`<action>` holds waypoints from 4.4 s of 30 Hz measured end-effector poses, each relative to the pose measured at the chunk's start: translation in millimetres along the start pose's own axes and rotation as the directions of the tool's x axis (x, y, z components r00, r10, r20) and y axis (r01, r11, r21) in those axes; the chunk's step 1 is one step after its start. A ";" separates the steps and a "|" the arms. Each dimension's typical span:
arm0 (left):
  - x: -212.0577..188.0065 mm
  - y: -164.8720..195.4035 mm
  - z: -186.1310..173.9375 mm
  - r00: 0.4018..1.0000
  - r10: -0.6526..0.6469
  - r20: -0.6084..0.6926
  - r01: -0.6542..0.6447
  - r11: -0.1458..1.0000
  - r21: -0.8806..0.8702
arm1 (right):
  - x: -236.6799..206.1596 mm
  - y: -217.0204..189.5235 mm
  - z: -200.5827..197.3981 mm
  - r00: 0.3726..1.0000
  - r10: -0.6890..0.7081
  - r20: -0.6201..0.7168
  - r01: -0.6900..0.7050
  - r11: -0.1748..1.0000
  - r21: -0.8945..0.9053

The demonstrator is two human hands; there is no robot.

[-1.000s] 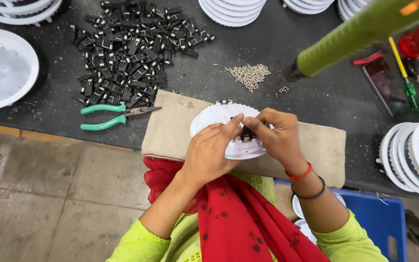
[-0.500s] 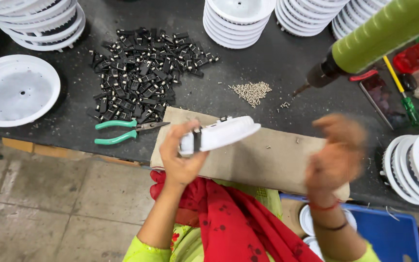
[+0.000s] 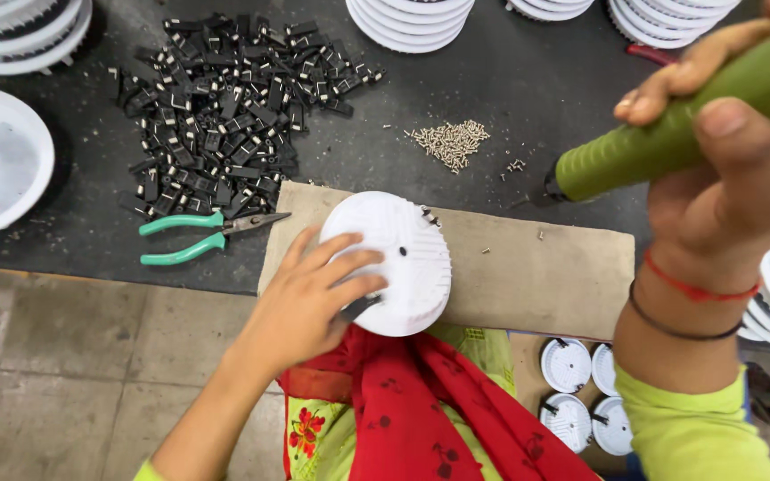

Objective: The person attaches black mounting brackets to white round plastic lamp bases at a workbench. They pick up small screws, position a bracket on the lamp base, and drive the screws in using a green electric screwdriver, repeating the cycle on successive lamp bases.

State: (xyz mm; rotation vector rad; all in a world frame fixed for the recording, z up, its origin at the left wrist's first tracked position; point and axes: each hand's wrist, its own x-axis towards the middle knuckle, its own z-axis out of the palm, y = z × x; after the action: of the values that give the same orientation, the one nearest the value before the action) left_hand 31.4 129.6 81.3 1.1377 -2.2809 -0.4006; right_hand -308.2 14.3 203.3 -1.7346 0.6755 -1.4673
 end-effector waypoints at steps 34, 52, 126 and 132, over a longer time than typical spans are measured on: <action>84.9 -90.2 91.4 0.909 -0.279 -0.311 0.205 0.946 -0.250 | -47.4 20.3 27.6 0.962 0.169 -0.217 -0.052 0.887 0.460; 69.5 -43.5 107.3 0.773 -0.406 -0.487 0.256 0.903 -0.346 | -104.7 45.8 7.9 0.989 0.114 -0.091 -0.053 0.864 0.501; 72.0 -39.1 108.1 0.759 -0.397 -0.516 0.218 0.902 -0.373 | -77.2 48.8 -20.9 0.971 0.085 0.224 -0.184 0.863 0.470; 73.1 -41.7 108.9 0.756 -0.401 -0.518 0.223 0.901 -0.372 | -92.2 46.9 -8.8 0.967 0.030 0.252 -0.163 0.836 0.524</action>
State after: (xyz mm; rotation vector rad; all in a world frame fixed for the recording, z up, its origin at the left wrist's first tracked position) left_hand -42.7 48.1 -1.2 1.2784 -1.4381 -0.4213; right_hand -332.0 58.2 112.2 -1.3690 0.1837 -1.2038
